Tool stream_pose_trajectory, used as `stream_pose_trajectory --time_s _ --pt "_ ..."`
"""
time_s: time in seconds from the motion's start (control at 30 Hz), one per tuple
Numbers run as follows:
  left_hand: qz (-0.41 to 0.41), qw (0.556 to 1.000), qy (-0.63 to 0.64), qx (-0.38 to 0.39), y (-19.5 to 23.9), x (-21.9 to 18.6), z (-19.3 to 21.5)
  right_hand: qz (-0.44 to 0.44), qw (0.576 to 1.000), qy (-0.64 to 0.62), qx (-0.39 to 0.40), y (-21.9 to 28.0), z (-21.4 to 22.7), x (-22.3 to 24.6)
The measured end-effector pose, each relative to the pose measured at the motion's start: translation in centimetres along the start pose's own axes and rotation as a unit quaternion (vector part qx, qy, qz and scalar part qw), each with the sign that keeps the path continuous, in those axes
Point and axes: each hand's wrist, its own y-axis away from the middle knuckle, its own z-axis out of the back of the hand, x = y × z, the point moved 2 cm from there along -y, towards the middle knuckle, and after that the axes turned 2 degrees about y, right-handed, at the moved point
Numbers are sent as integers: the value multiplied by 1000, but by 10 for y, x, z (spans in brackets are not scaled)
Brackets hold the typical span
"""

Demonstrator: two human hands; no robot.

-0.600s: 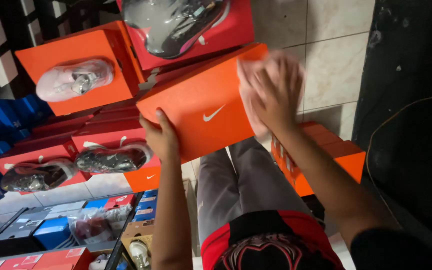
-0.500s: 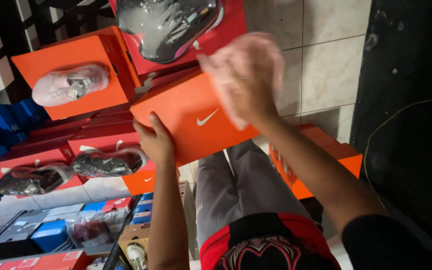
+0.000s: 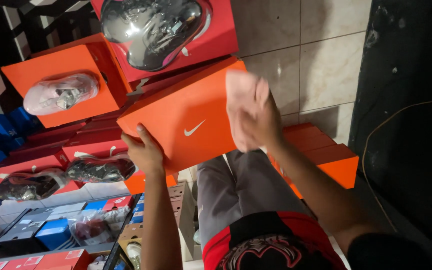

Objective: Clean the exterior and interior of various shoe boxes and wipe down a shoe using a cloth.

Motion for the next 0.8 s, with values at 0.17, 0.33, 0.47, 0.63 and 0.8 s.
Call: stream_pose_trajectory --time_s 0.17,0.33,0.47,0.63,0.8 --pt "-33 999 23 -5 -6 16 -8 -210 954 -147 155 -89 -9 -2" --pt "-74 997 26 -8 -6 18 -6 -99 949 -280 105 -60 -24 -42" --pt "-25 999 19 -18 -5 5 -3 -228 948 -160 157 15 -3 -38" --pt "-33 999 25 -5 0 -4 4 -191 942 -221 164 15 -4 -48" --pt "20 999 12 27 -1 -29 9 -80 893 -423 128 -105 -46 -59"
